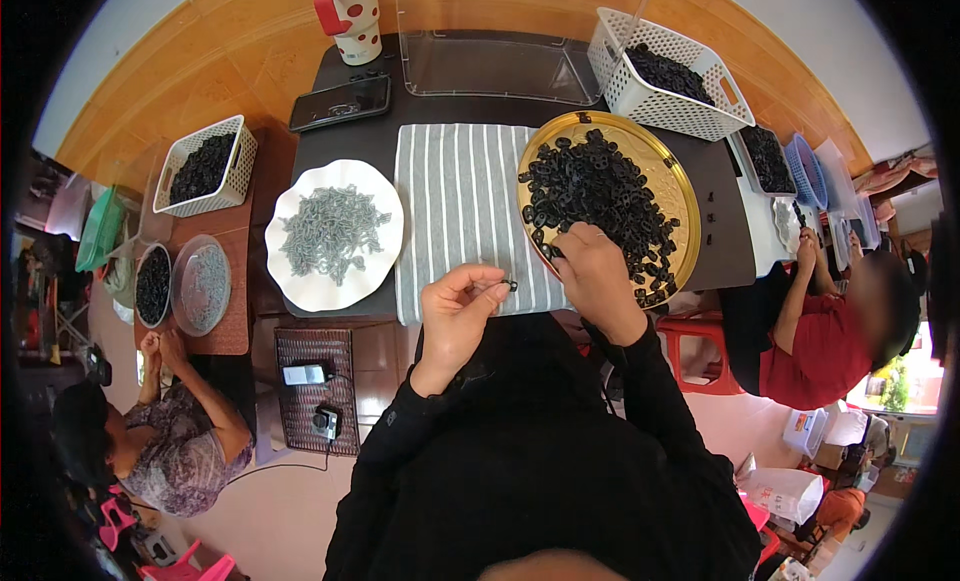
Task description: The person assembles plastic cord locks by joining small black components together by hand, repeatedly taking pieces from a tray and the tabletop. The person then picks up a piece of black fabric and lifts it.
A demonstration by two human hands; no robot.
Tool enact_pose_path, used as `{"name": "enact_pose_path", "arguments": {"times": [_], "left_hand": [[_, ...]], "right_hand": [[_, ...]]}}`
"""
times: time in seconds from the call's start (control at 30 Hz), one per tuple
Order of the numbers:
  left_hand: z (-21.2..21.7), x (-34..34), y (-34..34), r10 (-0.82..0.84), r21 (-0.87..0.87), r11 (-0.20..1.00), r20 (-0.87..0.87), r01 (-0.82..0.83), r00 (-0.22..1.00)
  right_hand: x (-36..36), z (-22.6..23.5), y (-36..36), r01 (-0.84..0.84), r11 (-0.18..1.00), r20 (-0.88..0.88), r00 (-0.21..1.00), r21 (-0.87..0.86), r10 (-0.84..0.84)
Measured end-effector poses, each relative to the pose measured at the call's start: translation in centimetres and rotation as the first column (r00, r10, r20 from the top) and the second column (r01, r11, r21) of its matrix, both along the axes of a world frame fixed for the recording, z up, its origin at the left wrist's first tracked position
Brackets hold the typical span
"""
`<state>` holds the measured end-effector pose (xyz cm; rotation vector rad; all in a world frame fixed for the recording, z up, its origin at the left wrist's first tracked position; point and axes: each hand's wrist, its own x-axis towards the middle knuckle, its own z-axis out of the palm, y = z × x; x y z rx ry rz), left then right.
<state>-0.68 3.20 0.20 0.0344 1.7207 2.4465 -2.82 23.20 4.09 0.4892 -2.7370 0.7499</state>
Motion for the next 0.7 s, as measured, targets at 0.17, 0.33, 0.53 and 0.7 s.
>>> {"name": "enact_pose_path", "arguments": {"times": [0.17,0.33,0.53,0.7], "left_hand": [[0.2,0.1,0.3,-0.001,-0.013,1.000,-0.031,0.001,1.000],[0.2,0.6,0.0,0.020,-0.040,0.999,-0.051,-0.022,0.998],[0.8,1.2,-1.4,0.075,-0.051,0.996,-0.055,-0.078,0.996],[1.2,1.6,-2.0,0.056,-0.042,0.997,-0.052,-0.058,0.997]], "right_hand": [[0.0,-0.9,0.8,0.016,0.998,-0.080,0.997,0.068,-0.010],[0.9,-0.5,0.8,0.082,0.814,0.243,0.967,-0.575,0.074],[1.8,0.1,-1.6,0.157,0.587,0.414,0.847,-0.794,0.335],[1.8,-0.6,-3.1,0.114,0.557,0.394,0.821,-0.823,0.413]]}}
